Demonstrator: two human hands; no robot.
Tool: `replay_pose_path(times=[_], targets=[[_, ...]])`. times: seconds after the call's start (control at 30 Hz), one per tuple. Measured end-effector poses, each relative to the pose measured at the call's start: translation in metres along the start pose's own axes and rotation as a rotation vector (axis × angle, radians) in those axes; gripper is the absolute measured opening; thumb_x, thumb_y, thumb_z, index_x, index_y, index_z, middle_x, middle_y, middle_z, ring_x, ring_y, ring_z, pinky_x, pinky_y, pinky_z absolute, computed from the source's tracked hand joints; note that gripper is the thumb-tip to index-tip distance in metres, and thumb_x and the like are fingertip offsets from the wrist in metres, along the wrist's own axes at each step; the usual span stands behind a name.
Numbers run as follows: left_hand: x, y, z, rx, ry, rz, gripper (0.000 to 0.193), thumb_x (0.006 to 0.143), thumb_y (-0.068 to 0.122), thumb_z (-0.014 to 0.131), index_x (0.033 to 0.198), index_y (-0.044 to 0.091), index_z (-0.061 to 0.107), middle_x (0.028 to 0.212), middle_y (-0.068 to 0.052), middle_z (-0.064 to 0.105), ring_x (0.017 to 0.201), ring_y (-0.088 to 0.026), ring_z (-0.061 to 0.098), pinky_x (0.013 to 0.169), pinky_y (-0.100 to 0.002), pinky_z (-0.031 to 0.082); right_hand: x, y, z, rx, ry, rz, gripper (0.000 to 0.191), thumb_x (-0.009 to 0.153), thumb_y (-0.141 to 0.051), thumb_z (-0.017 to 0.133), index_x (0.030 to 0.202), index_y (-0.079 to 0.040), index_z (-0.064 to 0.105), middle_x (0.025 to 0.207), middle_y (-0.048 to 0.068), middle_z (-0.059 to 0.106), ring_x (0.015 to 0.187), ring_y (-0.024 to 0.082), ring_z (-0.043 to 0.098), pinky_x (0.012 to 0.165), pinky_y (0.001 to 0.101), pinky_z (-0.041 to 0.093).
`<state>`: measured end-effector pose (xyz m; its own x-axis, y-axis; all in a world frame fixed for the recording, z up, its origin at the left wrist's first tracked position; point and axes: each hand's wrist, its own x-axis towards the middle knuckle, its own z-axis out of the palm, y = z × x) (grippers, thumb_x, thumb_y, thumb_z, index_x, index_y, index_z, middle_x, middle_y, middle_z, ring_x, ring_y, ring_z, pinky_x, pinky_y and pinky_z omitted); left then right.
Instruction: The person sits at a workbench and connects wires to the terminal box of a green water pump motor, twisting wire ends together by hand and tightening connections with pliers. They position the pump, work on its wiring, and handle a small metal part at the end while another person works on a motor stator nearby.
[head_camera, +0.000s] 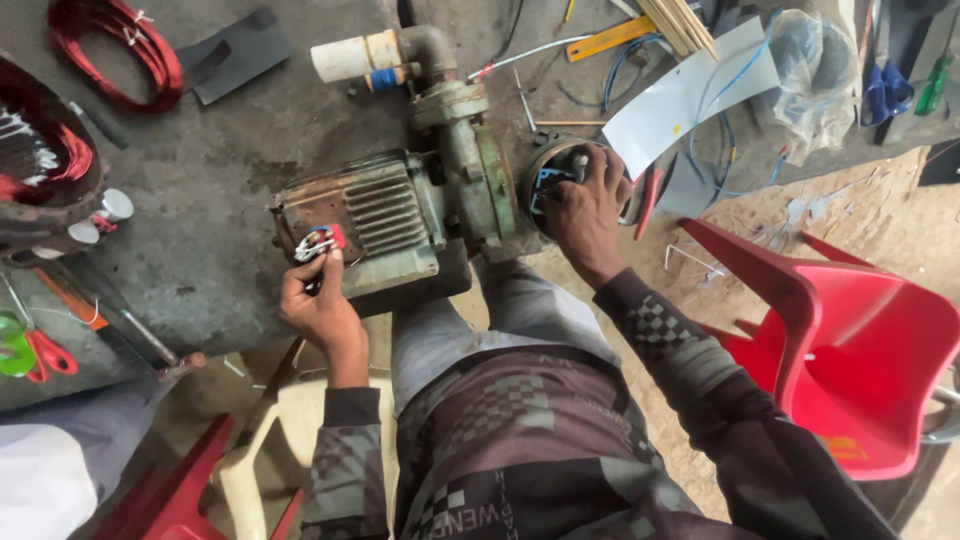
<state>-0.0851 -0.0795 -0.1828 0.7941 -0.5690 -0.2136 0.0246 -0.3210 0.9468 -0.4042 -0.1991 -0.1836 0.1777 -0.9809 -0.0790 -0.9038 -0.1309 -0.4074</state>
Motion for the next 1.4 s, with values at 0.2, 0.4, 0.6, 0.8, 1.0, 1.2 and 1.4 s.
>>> replay_pose_path(times=[0.2,0.4,0.6,0.8,1.0,1.2,1.4], targets=[[-0.001,0.003,0.003,0.069,-0.024,0.026,0.013,0.090,0.005,0.083,0.092,-0.001,0.072,0.094,-0.004,0.074,0.086,-0.008,0.065,0.082,-0.025,0.054,-0.002,0.005,0.000,-0.012,-0.006,0.014,0.021,0.075,-0.020,0.077,0.092,-0.008,0.080,0.150,0.019,0.047,0.140,0.044,0.035,0.114,0.0536,0.029],[-0.001,0.000,0.006,0.064,-0.029,0.057,0.014,0.090,0.006,0.083,0.092,-0.002,0.073,0.091,-0.003,0.074,0.083,-0.006,0.063,0.079,-0.024,0.054,-0.009,0.006,0.004,-0.027,0.020,-0.015,0.021,0.075,-0.020,0.078,0.091,-0.006,0.079,0.155,0.024,0.040,0.139,0.048,0.032,0.115,0.0548,0.030],[-0.004,0.001,0.009,0.053,-0.012,0.038,0.013,0.090,0.006,0.083,0.091,-0.002,0.073,0.088,-0.002,0.073,0.078,-0.005,0.060,0.074,-0.023,0.052,-0.010,0.007,0.009,-0.032,0.003,-0.071,0.019,0.074,-0.017,0.078,0.090,-0.006,0.078,0.154,0.023,0.042,0.141,0.047,0.032,0.118,0.0531,0.031],[-0.002,0.004,0.012,0.062,-0.017,0.044,0.012,0.089,0.005,0.083,0.091,-0.002,0.073,0.088,-0.003,0.074,0.079,-0.006,0.062,0.074,-0.024,0.052,-0.004,0.010,0.008,0.033,0.007,-0.014,0.017,0.075,-0.015,0.078,0.089,-0.006,0.078,0.144,0.019,0.049,0.135,0.044,0.036,0.110,0.0519,0.034],[-0.001,0.000,0.011,-0.008,-0.026,0.013,0.013,0.089,0.006,0.082,0.091,-0.002,0.072,0.089,-0.003,0.074,0.080,-0.006,0.064,0.076,-0.024,0.053,-0.008,0.031,-0.005,0.378,-0.083,0.095,0.015,0.085,-0.019,0.081,0.093,-0.006,0.077,0.133,0.013,0.053,0.124,0.032,0.046,0.101,0.0435,0.040],[0.001,-0.007,0.006,0.060,-0.046,0.046,0.013,0.091,0.006,0.083,0.092,-0.002,0.072,0.090,-0.003,0.072,0.080,-0.006,0.061,0.075,-0.024,0.051,-0.035,0.025,-0.035,1.479,-0.164,0.563,0.012,0.106,-0.010,0.068,0.116,-0.002,0.068,0.101,0.003,0.061,0.085,0.011,0.051,0.075,0.0244,0.041],[0.001,-0.006,0.005,0.026,-0.038,0.056,0.015,0.091,0.006,0.083,0.092,-0.002,0.071,0.092,-0.003,0.072,0.083,-0.007,0.062,0.078,-0.025,0.053,-0.034,0.005,-0.044,0.855,-0.093,0.262,0.012,0.096,-0.008,0.071,0.107,-0.003,0.067,0.102,0.004,0.069,0.097,0.019,0.062,0.087,0.0339,0.052]])
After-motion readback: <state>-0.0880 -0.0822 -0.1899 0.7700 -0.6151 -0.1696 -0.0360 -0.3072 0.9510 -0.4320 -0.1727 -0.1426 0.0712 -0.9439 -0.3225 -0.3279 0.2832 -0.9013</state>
